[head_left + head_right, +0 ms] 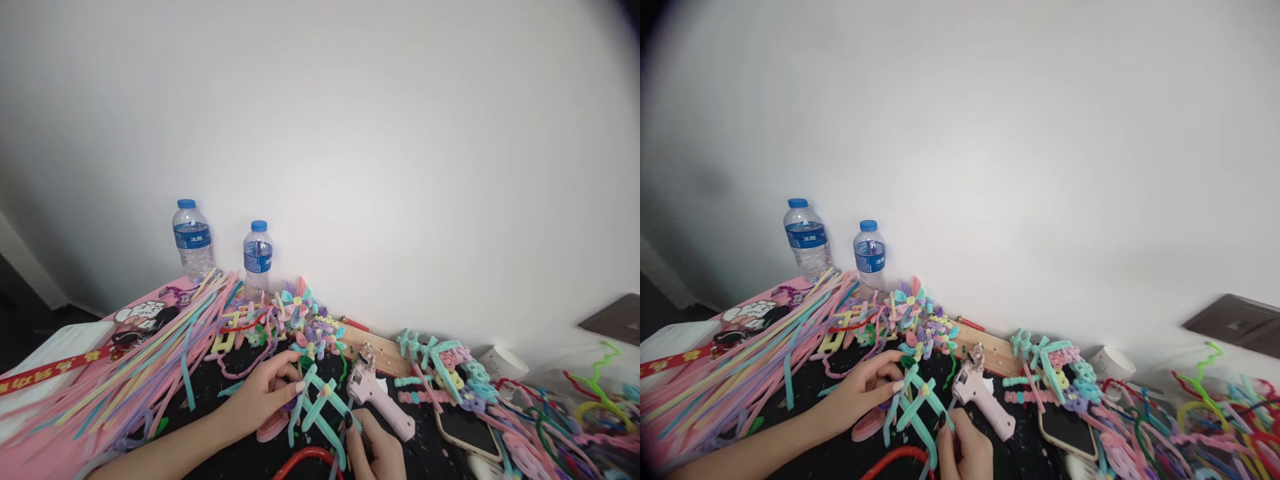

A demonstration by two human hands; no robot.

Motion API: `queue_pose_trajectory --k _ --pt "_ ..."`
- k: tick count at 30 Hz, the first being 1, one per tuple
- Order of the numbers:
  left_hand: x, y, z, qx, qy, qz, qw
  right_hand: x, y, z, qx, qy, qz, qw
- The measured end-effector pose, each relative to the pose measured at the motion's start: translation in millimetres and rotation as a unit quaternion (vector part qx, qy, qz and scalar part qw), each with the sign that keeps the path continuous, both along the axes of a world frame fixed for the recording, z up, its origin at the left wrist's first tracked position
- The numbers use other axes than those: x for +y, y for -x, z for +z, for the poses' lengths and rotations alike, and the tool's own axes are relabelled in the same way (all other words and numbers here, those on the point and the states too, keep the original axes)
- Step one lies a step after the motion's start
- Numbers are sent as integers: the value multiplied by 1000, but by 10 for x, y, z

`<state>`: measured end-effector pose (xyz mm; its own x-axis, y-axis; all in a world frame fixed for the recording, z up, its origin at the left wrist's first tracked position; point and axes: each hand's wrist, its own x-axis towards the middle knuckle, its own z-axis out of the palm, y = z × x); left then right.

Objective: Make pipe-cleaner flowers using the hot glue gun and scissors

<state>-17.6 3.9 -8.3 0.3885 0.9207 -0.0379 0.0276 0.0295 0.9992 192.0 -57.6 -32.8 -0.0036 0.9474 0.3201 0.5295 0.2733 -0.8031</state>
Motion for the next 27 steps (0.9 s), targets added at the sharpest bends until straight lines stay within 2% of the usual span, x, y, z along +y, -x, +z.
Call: queue_pose_trajectory --k 10,18,27 --pt "-15 21 37 -37 3 -13 999 16 17 227 -20 26 26 999" --pt "-22 16 18 -77 35 -15 996 14 21 225 -21 52 23 998" --pt "-9 11 38 -87 20 -37 995 18 36 265 -3 60 20 998"
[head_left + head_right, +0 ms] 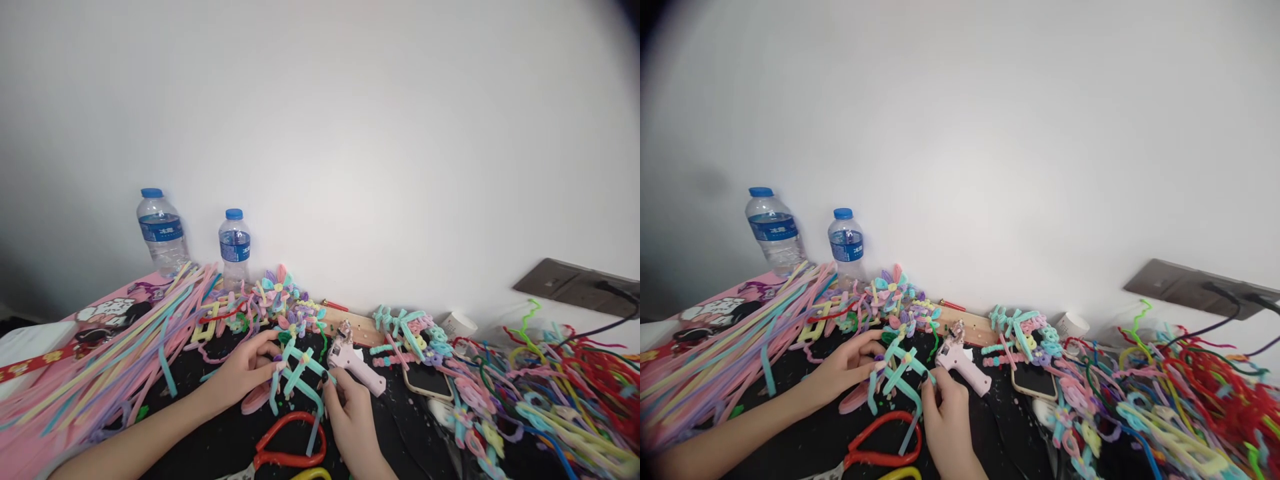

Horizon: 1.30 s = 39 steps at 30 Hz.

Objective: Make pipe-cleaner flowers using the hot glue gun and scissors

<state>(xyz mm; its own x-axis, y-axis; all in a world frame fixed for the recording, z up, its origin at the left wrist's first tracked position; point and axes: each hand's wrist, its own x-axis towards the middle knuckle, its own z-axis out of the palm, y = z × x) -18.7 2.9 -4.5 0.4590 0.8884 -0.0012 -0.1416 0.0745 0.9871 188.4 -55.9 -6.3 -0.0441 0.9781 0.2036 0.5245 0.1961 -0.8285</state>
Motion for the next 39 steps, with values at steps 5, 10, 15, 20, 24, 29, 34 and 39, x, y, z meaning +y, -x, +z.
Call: queue_pose_trajectory --k 5,10,15,20,24,29,34,39 --pt "-23 -3 51 17 -1 -1 1000 -2 10 12 -7 -8 -4 1000" --pt "-37 -13 62 51 -12 30 998 -4 18 10 -5 -17 -1 1000" --pt "-24 -6 50 73 -21 53 996 -10 9 26 27 12 10 1000" --pt "-25 17 74 131 -64 14 989 -7 -7 71 101 25 51 993" --pt "-50 17 79 157 -77 -9 985 6 -8 44 110 29 74 991" --pt "-80 -19 117 150 -85 13 985 3 2 22 94 5 81 992" --pt "-150 -96 237 127 -63 24 990 -14 0 55 110 -5 96 989" --pt "-172 -194 242 95 -86 39 991 -4 15 48 88 -13 107 990"
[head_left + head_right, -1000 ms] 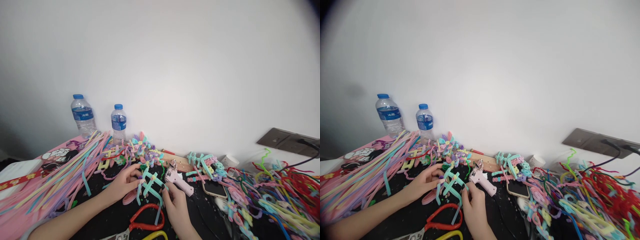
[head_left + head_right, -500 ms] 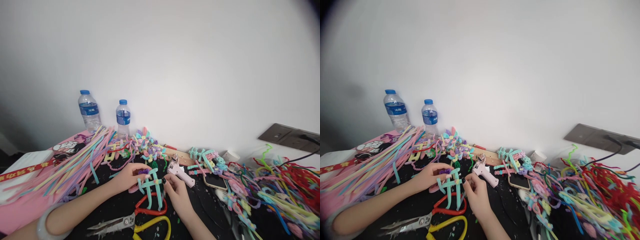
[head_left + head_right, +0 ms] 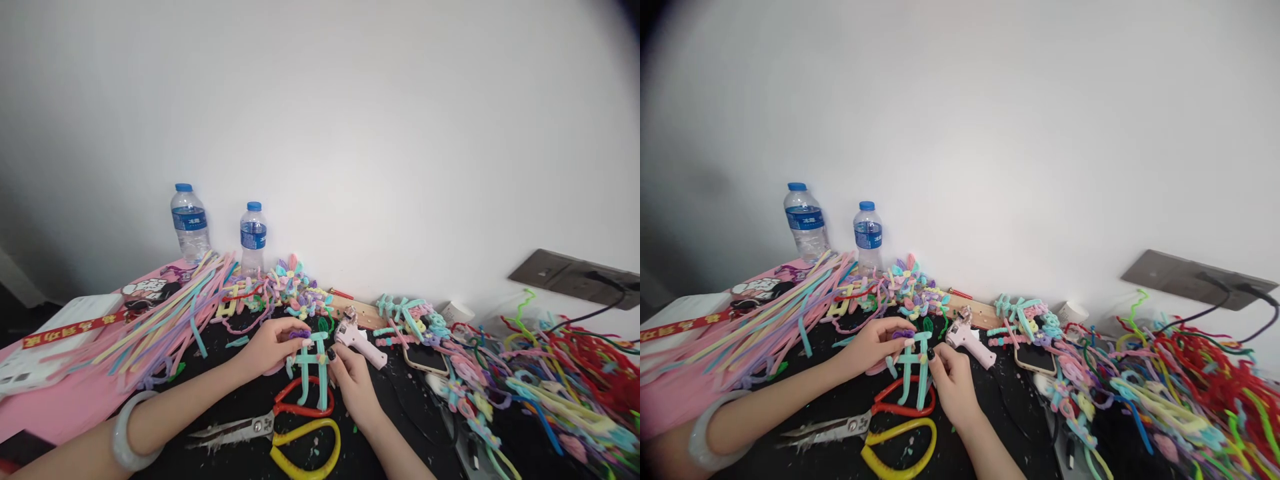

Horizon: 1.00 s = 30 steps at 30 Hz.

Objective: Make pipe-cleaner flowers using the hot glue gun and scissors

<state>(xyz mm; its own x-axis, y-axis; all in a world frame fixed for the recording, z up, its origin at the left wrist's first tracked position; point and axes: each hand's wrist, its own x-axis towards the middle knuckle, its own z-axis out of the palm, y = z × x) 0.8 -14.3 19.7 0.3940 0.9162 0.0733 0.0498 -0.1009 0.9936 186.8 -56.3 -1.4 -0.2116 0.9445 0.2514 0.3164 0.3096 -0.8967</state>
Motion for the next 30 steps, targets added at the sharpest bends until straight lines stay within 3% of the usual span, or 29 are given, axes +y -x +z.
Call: queue_pose_trajectory --k 6,14,21,26,30 --pt "39 -57 -65 -9 -35 6 999 13 35 -8 -29 -2 -8 1000" --pt "79 -26 -190 -14 -3 -77 997 47 -1 -92 28 12 -15 999" --pt "88 -40 -265 -21 -4 -64 998 55 3 -93 14 10 -2 1000" --pt "54 -7 -214 -34 -1 -52 998 46 -1 -83 5 -6 -26 1000" --pt "27 95 -106 40 -62 -20 997 40 -16 -89 -1 -17 -79 997"
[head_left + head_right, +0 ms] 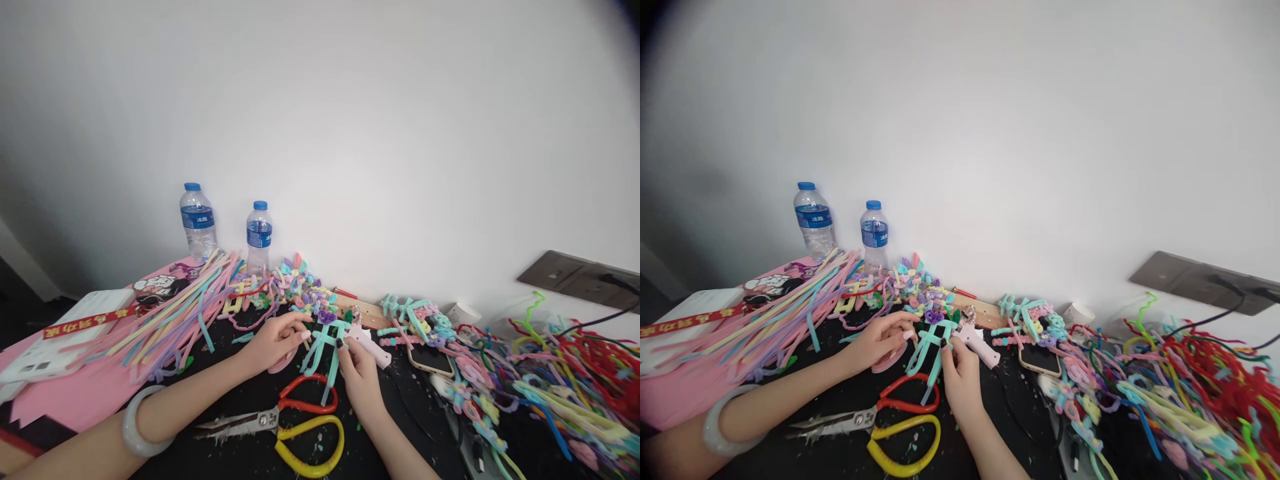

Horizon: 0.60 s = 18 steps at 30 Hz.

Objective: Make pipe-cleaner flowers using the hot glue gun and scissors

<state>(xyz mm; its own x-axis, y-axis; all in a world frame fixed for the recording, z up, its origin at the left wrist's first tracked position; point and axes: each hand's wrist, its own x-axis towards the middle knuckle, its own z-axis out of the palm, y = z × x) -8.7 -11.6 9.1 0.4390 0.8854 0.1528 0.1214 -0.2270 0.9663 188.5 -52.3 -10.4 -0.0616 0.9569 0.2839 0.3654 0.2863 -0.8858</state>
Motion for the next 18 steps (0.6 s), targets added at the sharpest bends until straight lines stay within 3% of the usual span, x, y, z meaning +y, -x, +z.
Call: queue_pose_trajectory --k 6,10,18 --pt "-52 17 27 131 -105 -24 986 -5 13 33 -13 -15 -7 1000" --pt "-67 -14 27 150 -137 -20 979 -19 18 56 -17 -19 -10 1000" --pt "98 135 62 40 -102 126 986 2 -16 -7 -6 -3 -50 999"
